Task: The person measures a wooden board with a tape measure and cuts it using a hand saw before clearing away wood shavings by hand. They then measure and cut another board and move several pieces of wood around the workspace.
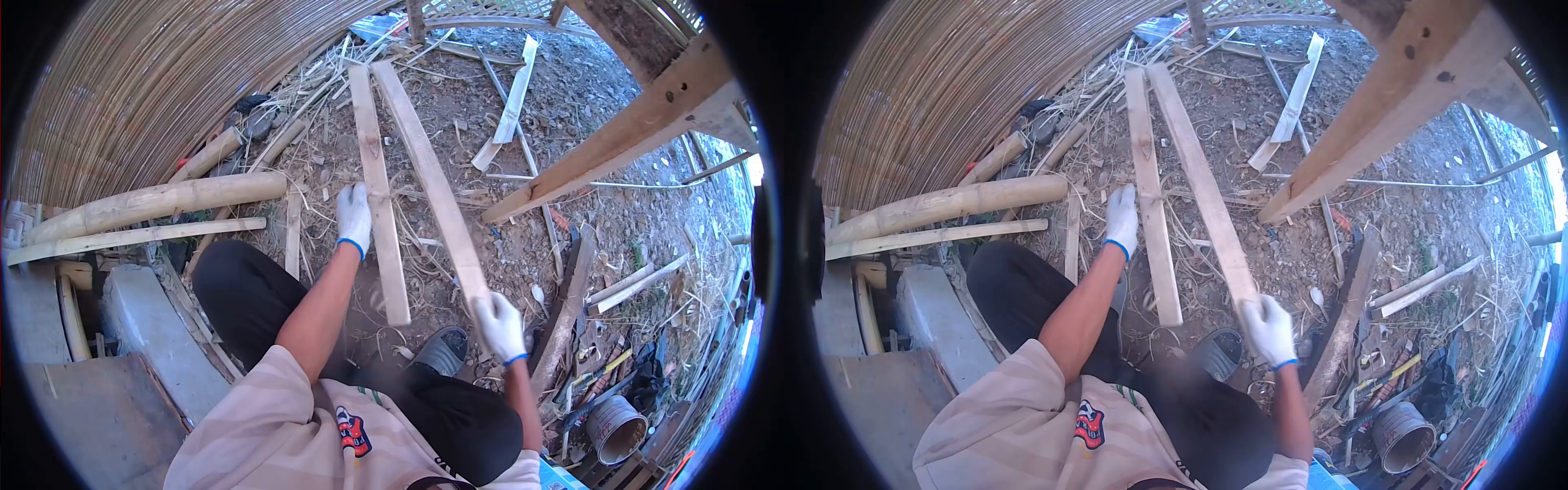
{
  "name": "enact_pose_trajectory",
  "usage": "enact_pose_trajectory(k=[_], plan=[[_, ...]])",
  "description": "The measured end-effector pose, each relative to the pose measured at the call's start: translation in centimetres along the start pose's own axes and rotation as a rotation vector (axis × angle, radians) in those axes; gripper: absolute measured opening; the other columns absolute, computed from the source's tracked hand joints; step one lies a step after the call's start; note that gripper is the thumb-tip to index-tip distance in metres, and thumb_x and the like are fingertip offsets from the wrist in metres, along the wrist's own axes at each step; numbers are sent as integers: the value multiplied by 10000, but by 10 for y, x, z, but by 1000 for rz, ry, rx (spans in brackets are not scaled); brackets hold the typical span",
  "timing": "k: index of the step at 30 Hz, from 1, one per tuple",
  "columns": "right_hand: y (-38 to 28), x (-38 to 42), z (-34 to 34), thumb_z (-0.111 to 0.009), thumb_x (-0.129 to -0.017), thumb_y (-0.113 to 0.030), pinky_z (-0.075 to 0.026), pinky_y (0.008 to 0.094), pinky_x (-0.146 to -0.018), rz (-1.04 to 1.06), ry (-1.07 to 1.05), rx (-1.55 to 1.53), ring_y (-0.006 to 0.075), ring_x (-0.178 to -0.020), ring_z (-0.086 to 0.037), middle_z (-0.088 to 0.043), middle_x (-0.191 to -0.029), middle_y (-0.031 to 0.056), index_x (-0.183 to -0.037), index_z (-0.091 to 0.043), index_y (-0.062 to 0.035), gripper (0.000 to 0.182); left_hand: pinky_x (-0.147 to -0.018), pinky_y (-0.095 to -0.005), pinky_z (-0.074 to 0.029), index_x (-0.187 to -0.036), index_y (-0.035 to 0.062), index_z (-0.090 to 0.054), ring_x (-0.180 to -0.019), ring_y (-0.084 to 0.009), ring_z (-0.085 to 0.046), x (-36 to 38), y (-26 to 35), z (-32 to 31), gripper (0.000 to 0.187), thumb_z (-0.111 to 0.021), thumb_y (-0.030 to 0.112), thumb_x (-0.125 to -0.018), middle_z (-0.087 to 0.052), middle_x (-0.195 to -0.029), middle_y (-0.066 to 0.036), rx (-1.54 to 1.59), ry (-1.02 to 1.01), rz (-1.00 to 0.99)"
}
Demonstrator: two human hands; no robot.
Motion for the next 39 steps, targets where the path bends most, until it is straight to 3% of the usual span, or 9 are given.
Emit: enact_pose_trajectory(k=[5,15,20,24,28,32,35,36,39], plan=[[34,-22,-75,-715,-973,-412,-561,467,-783,81,79,137,412,-866,-753,-744,-929,282,-1105,-725,43,474,-1011,-467,-506,-1255,-65,-639,-1094,-404,-687,61,-70,11,549,-640,416,-990,-718,-1139,-277,-481,204,165],[30,-27,-118,-705,-993,-413,-568,423,-825,56,30,11,340,-905,-764,-764,-992,251,-1158,-729,25,469,-907,-422,-566,-1278,-82,-644,-1037,-284,-737,95,-117,10,588,-729,415,-976,-751,-1158,-185,-233,-360,497],[47,-34,-120,-685,-1040,-369,-538,332,-808,-37,-101,-212,115,-910,-641,-749,-1020,79,-1238,-704,36,452,-962,-428,-575,-1351,-33,-593,-1050,-273,-720,97,-92,8,516,-694,339,-1007,-711,-1197,-174,148,-458,547],[15,-23,-98,-657,-1061,-372,-531,283,-804,-94,-275,-459,104,-934,-658,-746,-1088,54,-1326,-670,48,496,-944,-506,-596,-1286,27,-630,-969,-322,-723,114,-9,-1,384,-568,322,-1048,-718,-1052,-138,716,-530,797],[-4,-27,-87,-616,-1087,-351,-515,251,-752,-127,-277,-690,54,-860,-644,-730,-1039,11,-1299,-687,10,424,-809,-518,-602,-1153,1,-572,-773,-285,-690,102,8,-3,602,-465,587,-1066,-660,-889,-132,897,-621,811],[-8,-31,-97,-578,-1112,-390,-530,246,-717,-225,-309,-912,73,-824,-668,-731,-976,-12,-1254,-703,-29,407,-752,-506,-608,-1130,-21,-582,-750,-280,-681,105,16,4,823,-457,783,-1011,-653,-894,-128,1473,-815,914],[-12,-25,-105,-561,-1119,-418,-543,255,-689,-335,-368,-1056,87,-792,-676,-727,-960,-7,-1213,-703,-46,409,-792,-502,-612,-1142,-12,-585,-772,-296,-690,106,31,8,803,-492,773,-1003,-651,-929,-145,1112,-448,792],[-17,-23,-106,-569,-1093,-528,-563,276,-564,-332,-380,-1068,139,-663,-698,-753,-882,56,-1193,-693,-82,474,-870,-518,-601,-1160,-7,-591,-812,-303,-698,110,41,7,786,-422,751,-1041,-649,-974,-167,1185,-514,819],[-12,-27,-112,-565,-1100,-515,-557,263,-629,-227,-397,-915,110,-741,-690,-743,-948,40,-1259,-674,-63,491,-933,-547,-578,-1202,-1,-594,-829,-302,-695,105,24,7,788,-338,733,-1071,-650,-972,-154,1176,-611,726]])
Point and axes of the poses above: each hand's wrist, its own x-axis away from the middle knuckle, its own z-axis out of the back of the hand, y = z × x, the point moved 3 cm from there along -x, towards the middle knuckle
